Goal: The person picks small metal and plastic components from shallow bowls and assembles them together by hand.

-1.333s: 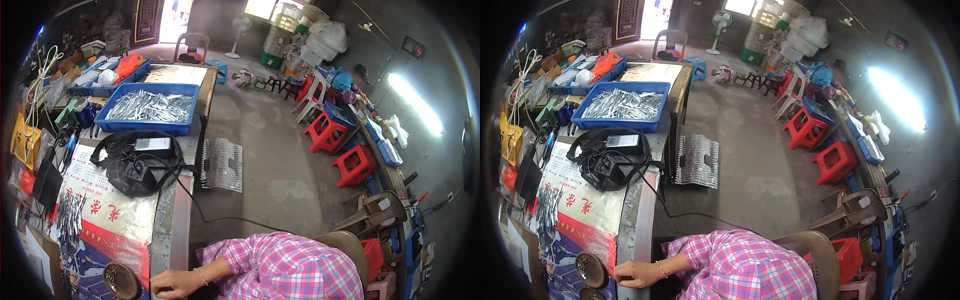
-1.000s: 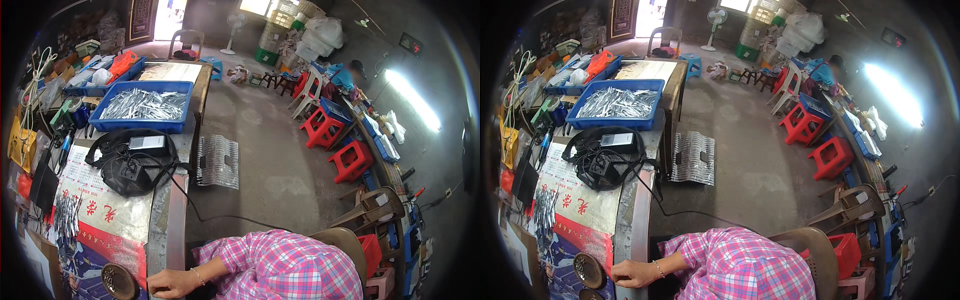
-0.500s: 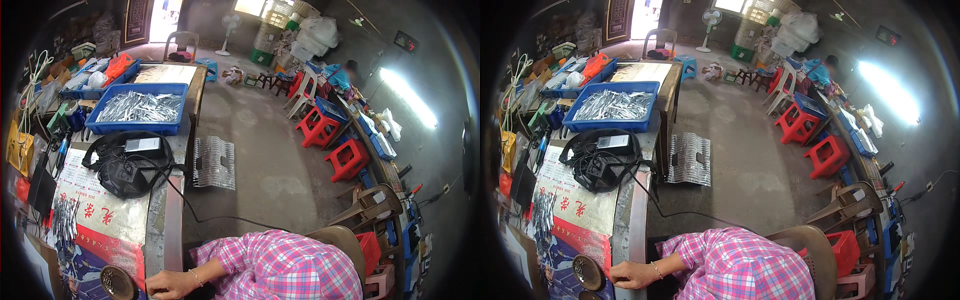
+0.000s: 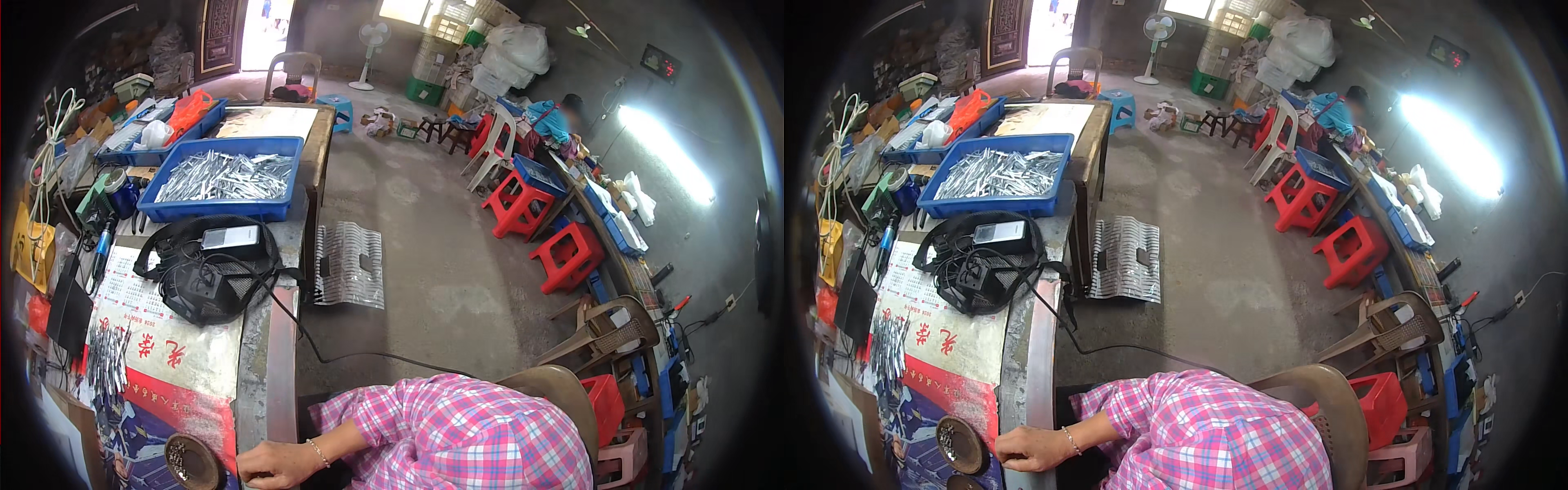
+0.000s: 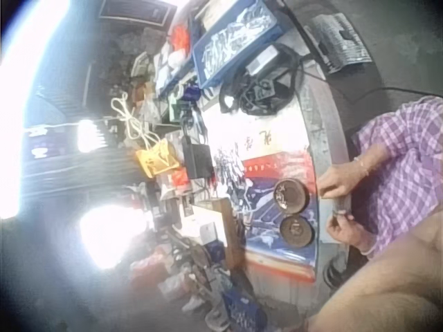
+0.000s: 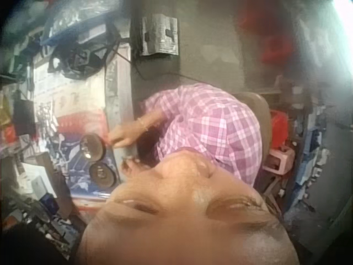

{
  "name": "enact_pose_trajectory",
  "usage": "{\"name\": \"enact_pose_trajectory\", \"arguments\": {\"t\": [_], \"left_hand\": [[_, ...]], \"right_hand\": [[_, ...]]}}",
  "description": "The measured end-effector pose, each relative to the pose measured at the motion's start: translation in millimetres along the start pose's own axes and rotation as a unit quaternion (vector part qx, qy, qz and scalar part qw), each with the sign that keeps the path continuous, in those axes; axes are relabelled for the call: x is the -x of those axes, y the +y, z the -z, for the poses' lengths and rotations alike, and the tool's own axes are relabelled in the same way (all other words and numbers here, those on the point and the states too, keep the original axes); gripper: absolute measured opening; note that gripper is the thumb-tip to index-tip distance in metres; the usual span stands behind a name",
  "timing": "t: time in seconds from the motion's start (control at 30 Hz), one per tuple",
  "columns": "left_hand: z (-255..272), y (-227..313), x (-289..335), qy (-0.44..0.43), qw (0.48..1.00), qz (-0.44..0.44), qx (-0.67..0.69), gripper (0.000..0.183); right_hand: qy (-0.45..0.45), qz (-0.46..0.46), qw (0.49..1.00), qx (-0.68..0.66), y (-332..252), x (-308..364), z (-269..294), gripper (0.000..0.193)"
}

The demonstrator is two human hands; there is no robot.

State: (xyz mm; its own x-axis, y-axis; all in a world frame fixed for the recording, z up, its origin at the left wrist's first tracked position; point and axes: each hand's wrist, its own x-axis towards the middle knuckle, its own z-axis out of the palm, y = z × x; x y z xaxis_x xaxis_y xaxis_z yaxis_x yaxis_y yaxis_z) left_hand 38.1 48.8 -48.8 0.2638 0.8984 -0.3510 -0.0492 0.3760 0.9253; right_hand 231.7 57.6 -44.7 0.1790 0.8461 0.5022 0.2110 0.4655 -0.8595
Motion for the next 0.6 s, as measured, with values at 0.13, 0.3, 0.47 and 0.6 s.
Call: {"name": "enact_pose_trajectory", "arguments": {"t": [0.13,0.3,0.47,0.6], "left_hand": [[2,-3,-2,0.007,1.000,-0.007,0.013,0.035],[4,-5,-4,0.015,0.999,-0.015,0.024,0.035],[1,0,-3,0.020,1.000,-0.011,0.004,0.035],[-6,-2,2,0.021,1.000,-0.009,-0.006,0.035]], "right_hand": [[0.001,0.000,1.000,0.000,0,-1,0,0.010],[0.004,0.002,1.000,0.001,0,-2,-3,0.011],[-0.004,0.000,1.000,0.003,-1,0,-5,0.011],[0.002,0.000,1.000,0.010,-5,6,1,0.011]]}}
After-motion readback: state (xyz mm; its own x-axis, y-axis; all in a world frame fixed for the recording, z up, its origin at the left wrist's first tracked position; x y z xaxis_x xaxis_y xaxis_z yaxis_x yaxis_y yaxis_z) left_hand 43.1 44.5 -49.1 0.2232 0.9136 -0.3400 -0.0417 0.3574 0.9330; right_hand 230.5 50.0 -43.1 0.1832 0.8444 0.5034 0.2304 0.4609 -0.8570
